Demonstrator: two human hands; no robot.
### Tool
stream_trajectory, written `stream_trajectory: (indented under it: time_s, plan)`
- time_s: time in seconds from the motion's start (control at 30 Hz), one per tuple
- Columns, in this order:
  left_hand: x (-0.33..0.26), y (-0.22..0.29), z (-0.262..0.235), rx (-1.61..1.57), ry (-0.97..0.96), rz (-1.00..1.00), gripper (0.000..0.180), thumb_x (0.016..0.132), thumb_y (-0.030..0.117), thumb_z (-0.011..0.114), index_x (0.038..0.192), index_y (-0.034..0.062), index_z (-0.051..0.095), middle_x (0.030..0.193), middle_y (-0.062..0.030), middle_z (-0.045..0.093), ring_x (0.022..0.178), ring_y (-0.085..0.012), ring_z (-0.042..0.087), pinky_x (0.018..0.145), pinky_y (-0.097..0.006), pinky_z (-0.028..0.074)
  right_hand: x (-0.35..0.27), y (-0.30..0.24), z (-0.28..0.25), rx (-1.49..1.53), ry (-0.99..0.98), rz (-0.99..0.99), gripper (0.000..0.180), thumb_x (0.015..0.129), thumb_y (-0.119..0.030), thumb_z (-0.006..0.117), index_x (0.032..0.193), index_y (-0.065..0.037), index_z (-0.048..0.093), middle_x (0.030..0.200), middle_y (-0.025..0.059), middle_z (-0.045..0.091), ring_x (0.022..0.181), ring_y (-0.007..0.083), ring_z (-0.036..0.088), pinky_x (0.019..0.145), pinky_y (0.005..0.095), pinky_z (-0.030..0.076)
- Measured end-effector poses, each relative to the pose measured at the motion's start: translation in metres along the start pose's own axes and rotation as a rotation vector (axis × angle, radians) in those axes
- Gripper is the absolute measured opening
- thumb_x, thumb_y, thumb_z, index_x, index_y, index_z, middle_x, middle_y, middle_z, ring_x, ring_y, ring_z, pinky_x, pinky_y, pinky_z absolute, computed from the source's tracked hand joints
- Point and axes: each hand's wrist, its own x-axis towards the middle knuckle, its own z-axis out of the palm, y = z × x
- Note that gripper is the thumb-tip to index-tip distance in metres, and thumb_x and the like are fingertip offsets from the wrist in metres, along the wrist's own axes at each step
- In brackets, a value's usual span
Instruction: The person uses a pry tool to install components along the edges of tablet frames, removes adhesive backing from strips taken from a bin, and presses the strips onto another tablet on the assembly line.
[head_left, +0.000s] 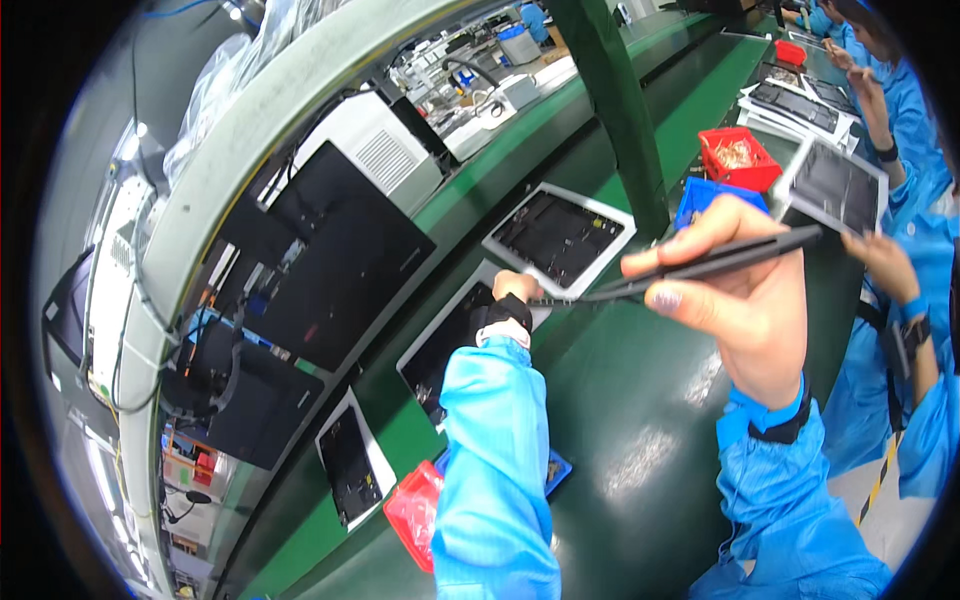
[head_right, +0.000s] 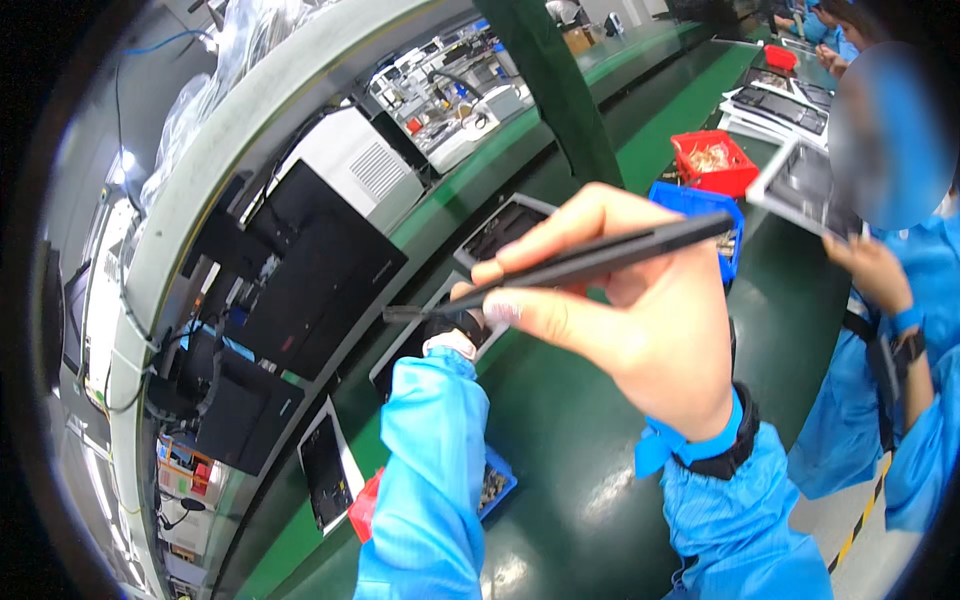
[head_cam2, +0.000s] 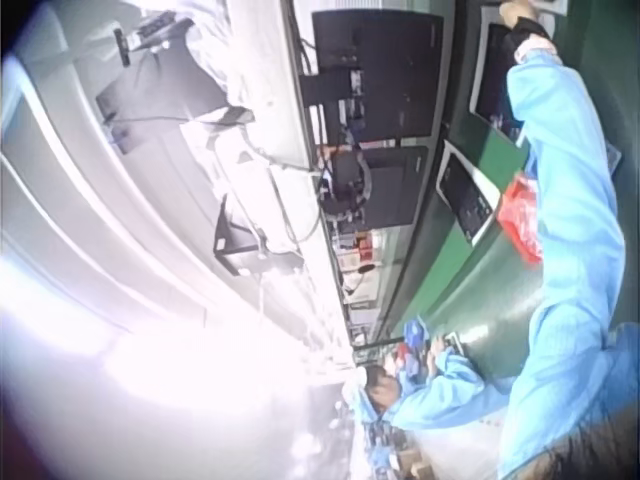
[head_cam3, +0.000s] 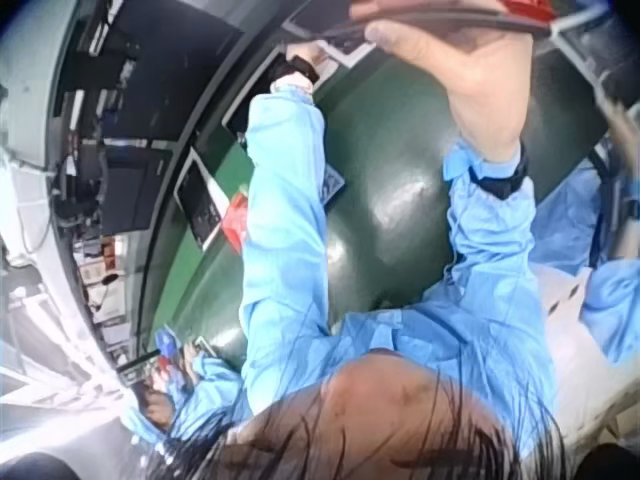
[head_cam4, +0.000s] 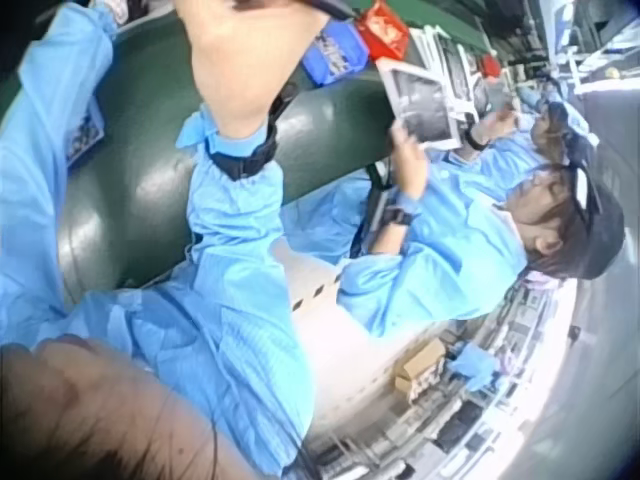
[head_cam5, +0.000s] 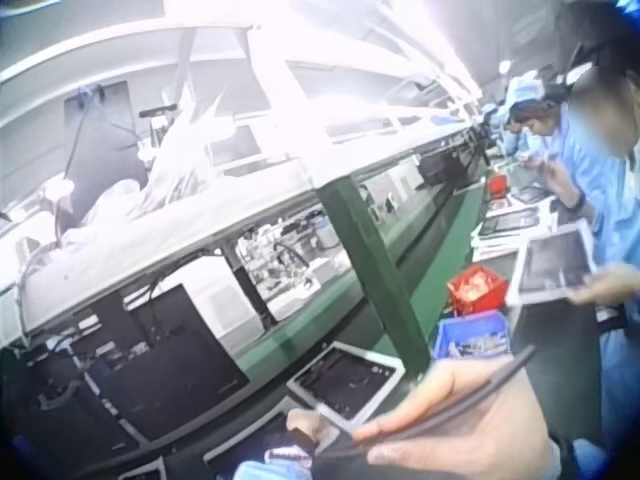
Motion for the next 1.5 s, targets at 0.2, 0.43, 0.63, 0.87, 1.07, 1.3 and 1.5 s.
stream_trajectory:
  time_s: [0.2,0.43,0.63,0.87,1.07,1.3,1.5]
  plan:
    - [0.062,-0.002,0.066,-0.044,0.180,-0.613,0.026,0.078,0.012,0.063,0.095,-0.0066,0.069,0.108,-0.0265,0.065,0.103,-0.0388,0.064,0.089,-0.040,0.051,0.008,0.006,-0.026,0.066,0.081,-0.041,0.024,0.068,0.010,0.074,0.085,0.003,0.059,0.084,0.0142,0.067,0.086,0.0250,0.070,0.078,0.0318,0.055]
    - [0.059,0.024,0.048,-0.027,0.051,-0.685,0.023,0.077,0.012,0.064,0.095,-0.0017,0.070,0.109,-0.0246,0.066,0.101,-0.0360,0.066,0.086,-0.043,0.054,0.014,0.017,-0.039,0.064,0.048,-0.081,0.022,0.071,0.012,0.074,0.088,0.006,0.060,0.087,0.0161,0.067,0.090,0.0260,0.069,0.079,0.0307,0.056]
    - [0.033,0.036,-0.025,-0.505,-0.071,-0.816,0.024,0.068,0.017,0.061,0.082,-0.0012,0.068,0.098,-0.0210,0.067,0.099,-0.0360,0.064,0.089,-0.042,0.051,0.014,0.014,-0.037,0.104,0.043,-0.123,0.022,0.071,0.012,0.074,0.088,0.007,0.060,0.088,0.0188,0.068,0.090,0.0259,0.069,0.079,0.0314,0.057]
    - [-0.006,0.068,-0.086,-1.727,-0.277,-0.742,0.023,0.065,-0.006,0.054,0.087,-0.0007,0.052,0.094,-0.0133,0.057,0.094,-0.0293,0.058,0.089,-0.042,0.048,0.007,0.004,-0.036,0.026,0.034,-0.125,0.018,0.075,0.009,0.073,0.088,0.006,0.060,0.090,0.0200,0.069,0.084,0.0195,0.068,0.076,0.0283,0.055]
    - [-0.113,0.113,-0.169,-1.569,0.024,-0.381,0.015,0.068,-0.009,0.051,0.082,-0.0030,0.049,0.093,-0.0149,0.054,0.088,-0.0308,0.056,0.084,-0.046,0.051,-0.003,-0.010,-0.020,-0.049,0.013,-0.087,0.022,0.073,0.005,0.070,0.090,-0.001,0.057,0.091,0.0173,0.068,0.090,0.0211,0.067,0.082,0.0287,0.051]
    - [-0.363,0.153,-0.241,-1.574,0.372,-0.333,0.037,0.081,-0.005,0.052,0.118,-0.0045,0.050,0.112,-0.0130,0.058,0.106,-0.0255,0.057,0.095,-0.043,0.046,-0.010,-0.008,-0.015,-0.180,-0.122,-0.251,0.020,0.084,0.000,0.064,0.104,0.001,0.059,0.105,0.0182,0.067,0.083,0.0116,0.057,0.081,0.0249,0.045]
    - [-0.577,0.214,-0.188,-1.482,0.843,-0.451,0.051,0.086,-0.003,0.052,0.135,-0.0041,0.038,0.131,-0.0160,0.052,0.116,-0.0283,0.055,0.101,-0.044,0.045,-0.015,0.006,-0.003,-0.192,-0.273,-0.266,0.019,0.088,-0.004,0.063,0.107,0.001,0.063,0.111,0.0181,0.066,0.082,0.0083,0.053,0.080,0.0227,0.043]
